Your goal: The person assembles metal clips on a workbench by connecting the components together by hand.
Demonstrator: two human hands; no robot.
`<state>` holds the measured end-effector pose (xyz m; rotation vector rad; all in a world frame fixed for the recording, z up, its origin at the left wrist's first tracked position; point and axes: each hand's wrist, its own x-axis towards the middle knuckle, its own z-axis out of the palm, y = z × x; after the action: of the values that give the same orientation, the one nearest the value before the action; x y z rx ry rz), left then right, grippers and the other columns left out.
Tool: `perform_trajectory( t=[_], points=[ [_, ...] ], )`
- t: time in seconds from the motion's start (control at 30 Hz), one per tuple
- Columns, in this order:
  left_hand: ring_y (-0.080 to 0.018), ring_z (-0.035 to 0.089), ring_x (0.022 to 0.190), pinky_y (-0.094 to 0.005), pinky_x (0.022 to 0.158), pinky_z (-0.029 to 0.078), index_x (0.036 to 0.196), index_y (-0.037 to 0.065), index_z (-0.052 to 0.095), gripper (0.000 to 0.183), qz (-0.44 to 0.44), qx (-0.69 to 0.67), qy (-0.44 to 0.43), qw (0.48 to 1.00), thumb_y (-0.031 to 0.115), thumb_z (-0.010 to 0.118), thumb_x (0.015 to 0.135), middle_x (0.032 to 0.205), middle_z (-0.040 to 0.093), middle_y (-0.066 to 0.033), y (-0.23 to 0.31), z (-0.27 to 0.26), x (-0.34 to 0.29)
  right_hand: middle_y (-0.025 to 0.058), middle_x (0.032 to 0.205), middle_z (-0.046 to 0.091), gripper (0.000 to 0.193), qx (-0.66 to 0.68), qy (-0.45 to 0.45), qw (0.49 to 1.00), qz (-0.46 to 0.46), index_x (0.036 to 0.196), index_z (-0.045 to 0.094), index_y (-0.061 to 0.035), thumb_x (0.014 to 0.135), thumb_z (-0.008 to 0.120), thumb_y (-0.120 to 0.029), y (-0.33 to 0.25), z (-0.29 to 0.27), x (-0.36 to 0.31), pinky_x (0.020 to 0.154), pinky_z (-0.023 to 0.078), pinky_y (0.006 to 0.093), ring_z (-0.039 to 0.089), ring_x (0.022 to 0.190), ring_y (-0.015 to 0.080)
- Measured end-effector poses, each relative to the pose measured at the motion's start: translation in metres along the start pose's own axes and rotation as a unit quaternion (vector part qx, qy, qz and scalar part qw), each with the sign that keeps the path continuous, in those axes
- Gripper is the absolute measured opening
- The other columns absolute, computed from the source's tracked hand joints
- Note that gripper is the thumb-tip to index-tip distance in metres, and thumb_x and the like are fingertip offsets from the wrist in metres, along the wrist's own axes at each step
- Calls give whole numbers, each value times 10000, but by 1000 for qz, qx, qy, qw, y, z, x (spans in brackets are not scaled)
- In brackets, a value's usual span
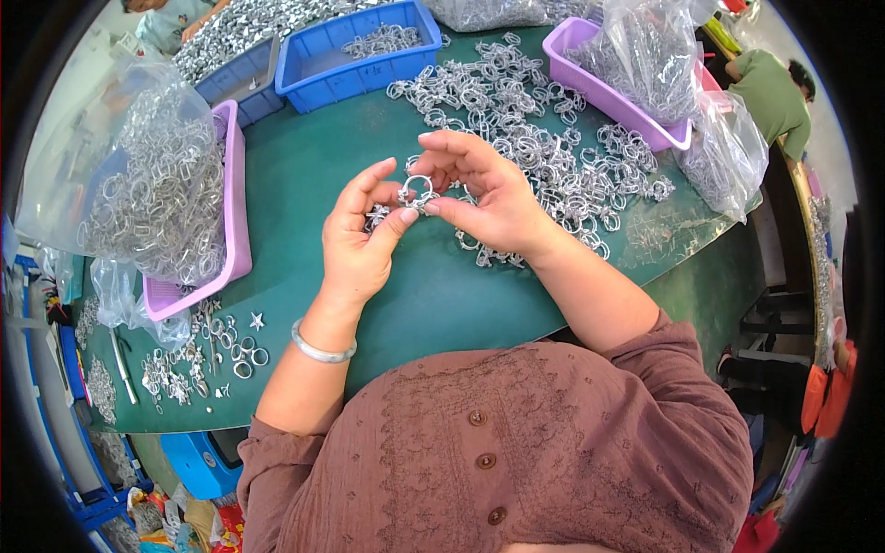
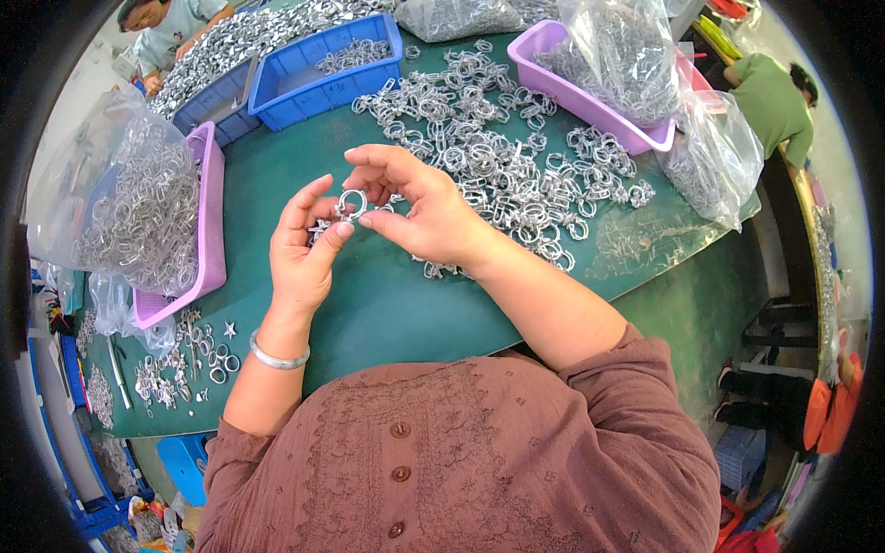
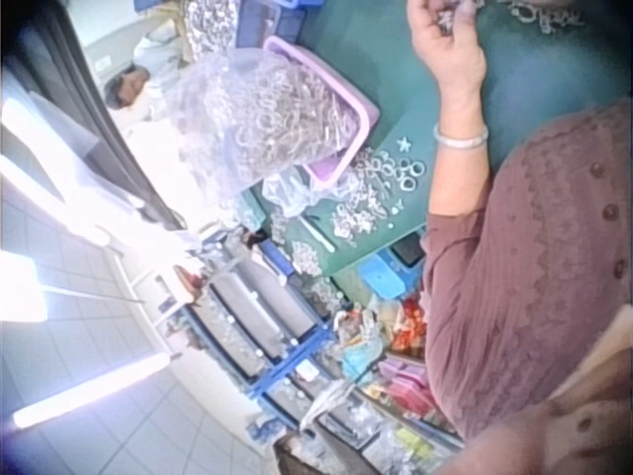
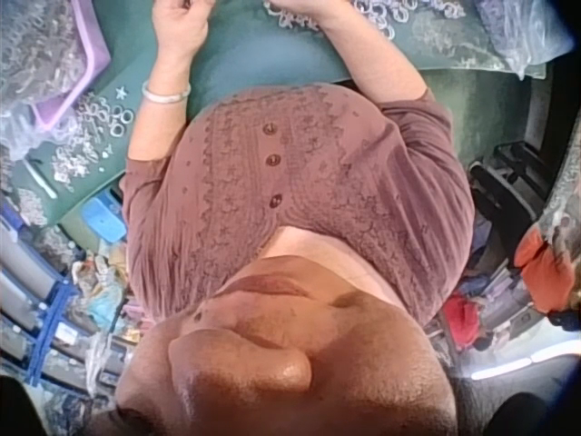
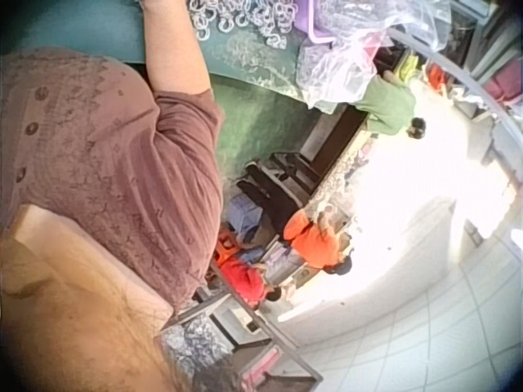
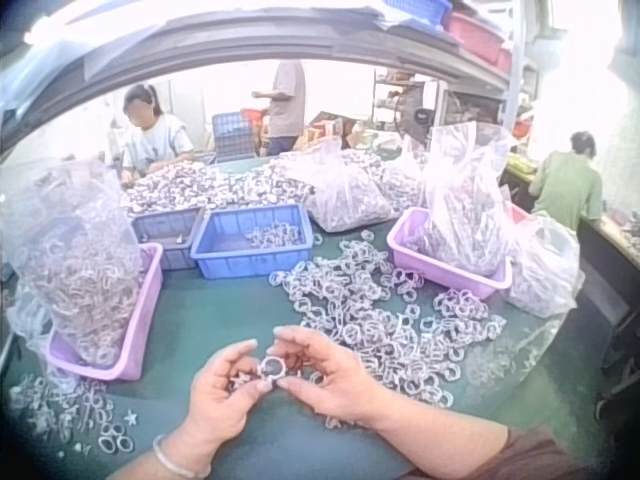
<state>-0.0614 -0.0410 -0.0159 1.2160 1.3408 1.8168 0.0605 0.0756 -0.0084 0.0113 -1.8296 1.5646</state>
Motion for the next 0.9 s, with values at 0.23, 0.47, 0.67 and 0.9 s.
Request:
perform_trajectory(
  t=[0.23, 0.47, 0.67, 0.9],
  points=[
    [-69, 510, 726, -190, 588, 419, 1114, 19, 513, 304, -88, -75, -20, 993, 66, 556, 817, 898, 578, -33, -4, -4, -2, 62, 988, 555, 530, 6, -2, 1000, 11, 1201, 413, -50, 715, 585, 71, -1, 0, -1, 729, 449, 246, 510, 798, 99],
    [-112, 523, 728, -228, 570, 419, 1131, 48, 502, 279, -183, -258, -56, 947, 128, 492, 864, 913, 573, -45, -7, -9, 2, 60, 985, 561, 489, 8, 10, 1000, 23, 1185, 436, -52, 730, 584, 54, 2, -2, 0, 717, 447, 241, 517, 778, 97],
    [-111, 529, 716, -224, 558, 419, 1111, 55, 512, 263, -220, -318, -75, 919, 163, 476, 874, 877, 578, -48, -8, -12, 2, 56, 896, 584, 312, -55, 22, 998, 9, 1042, 545, -26, 738, 586, 32, 1, -2, 1, 678, 457, 239, 547, 740, 104],
    [-102, 532, 634, -212, 514, 412, 1027, 28, 533, 254, -281, -228, -47, 931, 225, 459, 885, 788, 580, -37, -2, -12, 6, 68, 763, 588, 110, -134, 18, 987, 90, 836, 581, 9, 730, 601, -12, -7, -6, 5, 608, 456, 251, 558, 670, 123]
  ],
)
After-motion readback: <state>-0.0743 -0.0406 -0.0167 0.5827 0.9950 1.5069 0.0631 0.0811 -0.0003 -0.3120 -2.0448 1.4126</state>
